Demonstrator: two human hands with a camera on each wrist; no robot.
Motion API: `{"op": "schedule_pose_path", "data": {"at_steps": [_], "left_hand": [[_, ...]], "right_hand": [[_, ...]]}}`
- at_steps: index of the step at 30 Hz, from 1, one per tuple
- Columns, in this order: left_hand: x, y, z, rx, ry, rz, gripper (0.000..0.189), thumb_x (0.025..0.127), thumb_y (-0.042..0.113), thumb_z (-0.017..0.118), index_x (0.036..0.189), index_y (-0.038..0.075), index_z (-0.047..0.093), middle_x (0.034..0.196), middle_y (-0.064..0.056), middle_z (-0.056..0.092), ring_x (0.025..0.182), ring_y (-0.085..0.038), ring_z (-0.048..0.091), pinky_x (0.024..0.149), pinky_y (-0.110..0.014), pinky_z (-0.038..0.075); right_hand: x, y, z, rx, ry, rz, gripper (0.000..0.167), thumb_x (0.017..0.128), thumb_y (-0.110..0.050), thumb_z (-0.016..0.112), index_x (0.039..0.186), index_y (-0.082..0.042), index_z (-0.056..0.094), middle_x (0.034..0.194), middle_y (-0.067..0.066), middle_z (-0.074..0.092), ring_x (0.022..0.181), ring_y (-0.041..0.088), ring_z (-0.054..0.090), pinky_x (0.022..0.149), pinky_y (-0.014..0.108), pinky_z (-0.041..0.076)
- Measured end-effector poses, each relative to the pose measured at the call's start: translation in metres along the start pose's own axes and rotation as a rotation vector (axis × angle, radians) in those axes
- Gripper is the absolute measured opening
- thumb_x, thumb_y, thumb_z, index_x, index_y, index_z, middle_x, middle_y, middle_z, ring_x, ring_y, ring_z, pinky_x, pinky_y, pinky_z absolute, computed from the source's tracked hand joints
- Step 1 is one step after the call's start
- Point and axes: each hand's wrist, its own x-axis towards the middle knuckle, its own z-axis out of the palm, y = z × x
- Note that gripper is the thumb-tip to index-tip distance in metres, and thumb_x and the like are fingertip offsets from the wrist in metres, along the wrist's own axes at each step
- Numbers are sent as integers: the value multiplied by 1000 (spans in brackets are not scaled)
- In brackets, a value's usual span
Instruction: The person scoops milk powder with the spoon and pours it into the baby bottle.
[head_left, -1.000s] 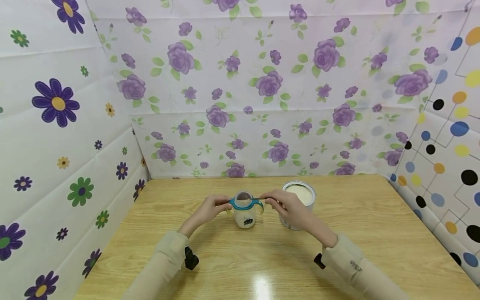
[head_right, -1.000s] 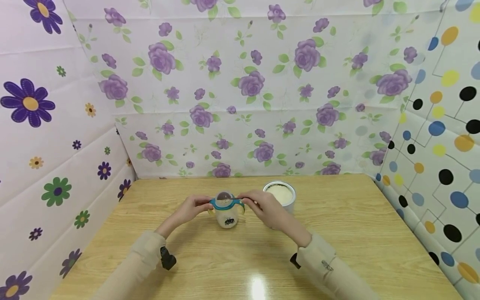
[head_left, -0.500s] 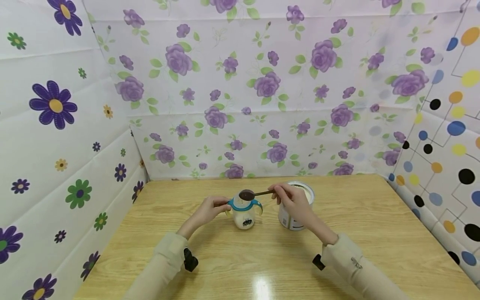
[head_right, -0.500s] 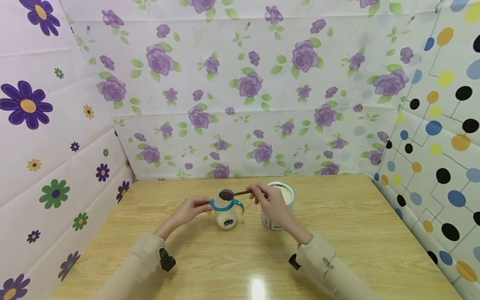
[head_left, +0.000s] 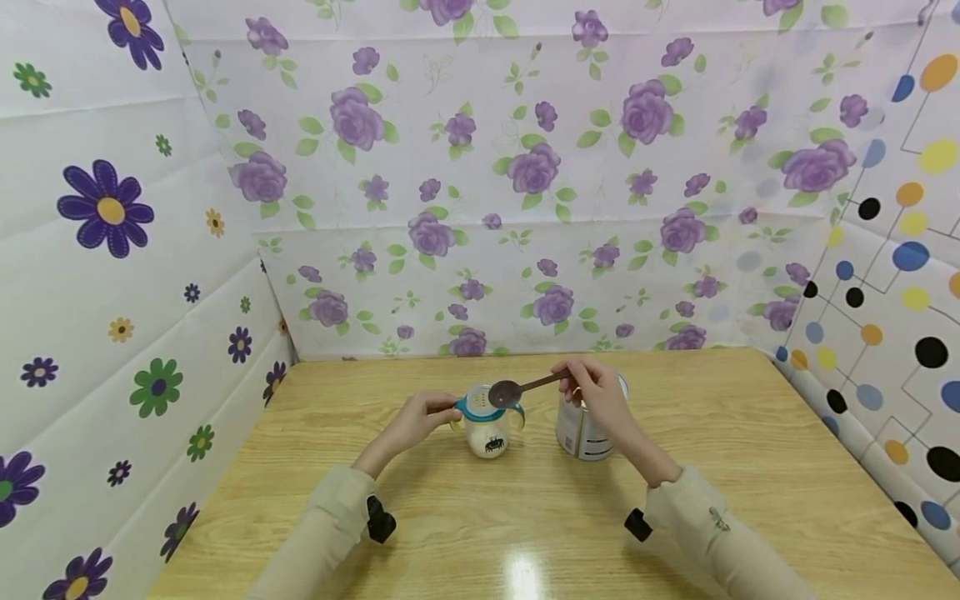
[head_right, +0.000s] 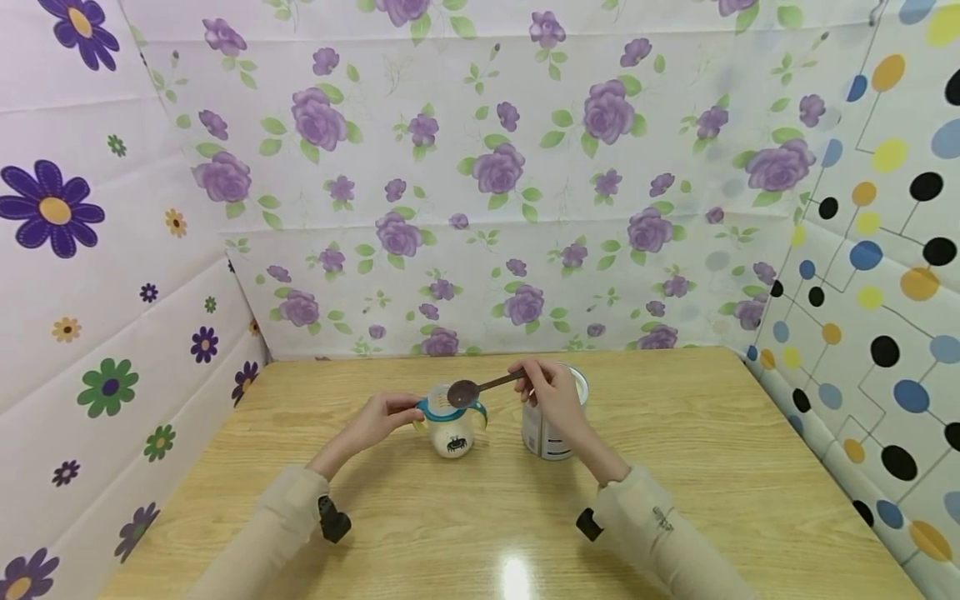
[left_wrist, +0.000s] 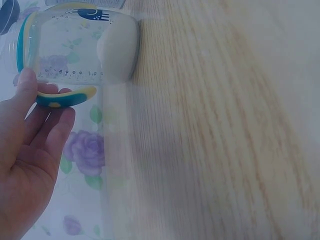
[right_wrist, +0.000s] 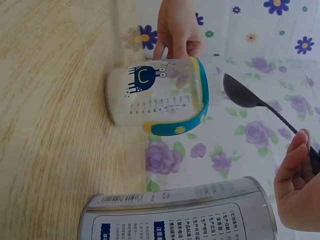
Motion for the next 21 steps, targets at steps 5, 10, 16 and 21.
{"op": "schedule_pose_path", "data": {"at_steps": [5,10,16,21], "left_hand": [[1,-1,0,-17,-4,-5,30,95,19,61,121,5,68,112,-16,70,101,-26,68,91,-52,54],[0,1,-1,-11,-4,-11,30,95,19,61,122,7,67,113,-14,70,101,-23,68,90,-45,56],[0,1,-1,-8,-7,-19,33,94,22,63,123,7,67,112,-13,70,100,-20,68,89,-38,57],[0,0,-1,-7,-10,-21,32,94,22,63,123,9,67,112,-12,70,100,-20,68,88,-32,57]], "right_hand": [[2,-2,-4,70,11,43,45,105,-28,42,106,12,63,70,-3,60,58,7,52,51,21,45],[4,1,-7,102,38,35,44,106,-23,42,104,16,61,67,-4,59,56,4,50,49,16,43],[5,6,-12,118,43,42,45,106,-22,41,103,18,60,65,-6,58,55,4,50,49,16,42],[5,4,-14,137,65,66,47,106,-27,42,101,15,61,65,-6,58,56,4,50,49,16,42]]}}
